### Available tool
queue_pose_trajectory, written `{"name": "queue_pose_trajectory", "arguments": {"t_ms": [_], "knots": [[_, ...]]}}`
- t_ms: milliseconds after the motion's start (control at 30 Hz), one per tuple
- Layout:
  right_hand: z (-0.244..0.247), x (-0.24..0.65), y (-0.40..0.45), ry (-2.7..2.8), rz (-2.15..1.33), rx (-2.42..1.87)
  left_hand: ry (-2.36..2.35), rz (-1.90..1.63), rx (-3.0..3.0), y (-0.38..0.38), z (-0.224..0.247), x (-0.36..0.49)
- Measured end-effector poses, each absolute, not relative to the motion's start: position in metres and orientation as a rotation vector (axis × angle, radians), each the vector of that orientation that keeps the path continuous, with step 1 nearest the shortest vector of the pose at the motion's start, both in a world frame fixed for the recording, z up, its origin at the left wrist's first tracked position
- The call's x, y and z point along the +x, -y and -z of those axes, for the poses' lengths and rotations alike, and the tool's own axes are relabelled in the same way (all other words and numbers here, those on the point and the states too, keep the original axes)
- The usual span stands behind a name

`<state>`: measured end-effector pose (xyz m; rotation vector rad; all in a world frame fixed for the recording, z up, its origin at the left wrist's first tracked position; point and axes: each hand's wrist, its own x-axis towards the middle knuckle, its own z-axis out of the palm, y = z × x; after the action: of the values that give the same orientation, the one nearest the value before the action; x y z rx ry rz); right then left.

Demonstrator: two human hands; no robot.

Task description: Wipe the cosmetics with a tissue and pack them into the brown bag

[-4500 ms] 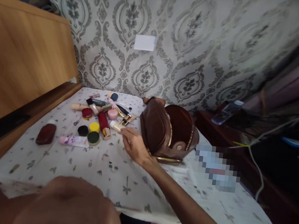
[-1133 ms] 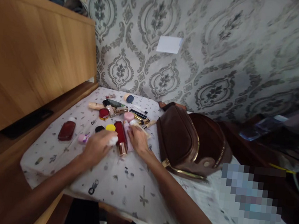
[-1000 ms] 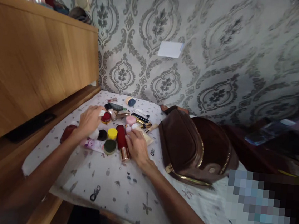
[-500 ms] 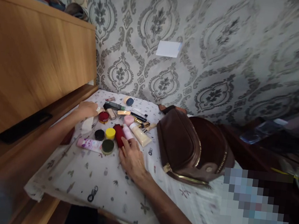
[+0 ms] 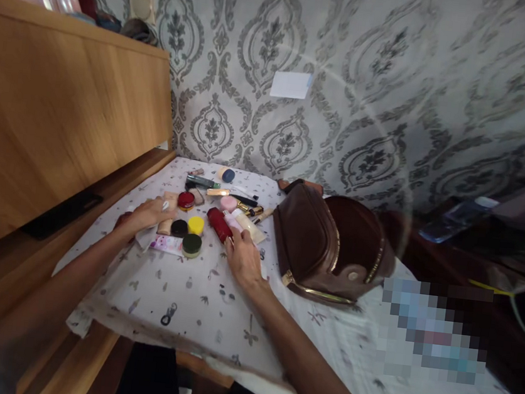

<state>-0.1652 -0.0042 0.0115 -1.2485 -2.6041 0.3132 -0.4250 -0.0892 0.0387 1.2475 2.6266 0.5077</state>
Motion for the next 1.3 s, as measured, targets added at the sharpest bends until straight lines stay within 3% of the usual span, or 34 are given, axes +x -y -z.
{"name": "queue_pose_trajectory", "arguments": {"t_ms": [367, 567, 833, 1033, 1300], "knots": [[-0.009, -0.15, -0.009, 2.551, -0.333, -1.247, -2.368, -1.107, 0.755, 0.11, -0.061, -0.395], [-0.013, -0.148, -0.007, 2.514, -0.405, -1.221, -2.096, -1.35, 1.061, 0.096, -0.061, -0.323], [-0.013, -0.146, -0.009, 2.514, -0.448, -1.159, -2.585, -0.67, 1.616, 0.075, -0.038, -0.276], [-0.014, -0.145, -0.01, 2.52, -0.462, -1.174, -2.486, -0.241, 1.891, 0.094, -0.043, -0.267], [-0.013, -0.144, -0.024, 2.512, -0.752, -1.076, -2.306, -0.165, 2.242, 0.114, -0.031, -0.278]]}}
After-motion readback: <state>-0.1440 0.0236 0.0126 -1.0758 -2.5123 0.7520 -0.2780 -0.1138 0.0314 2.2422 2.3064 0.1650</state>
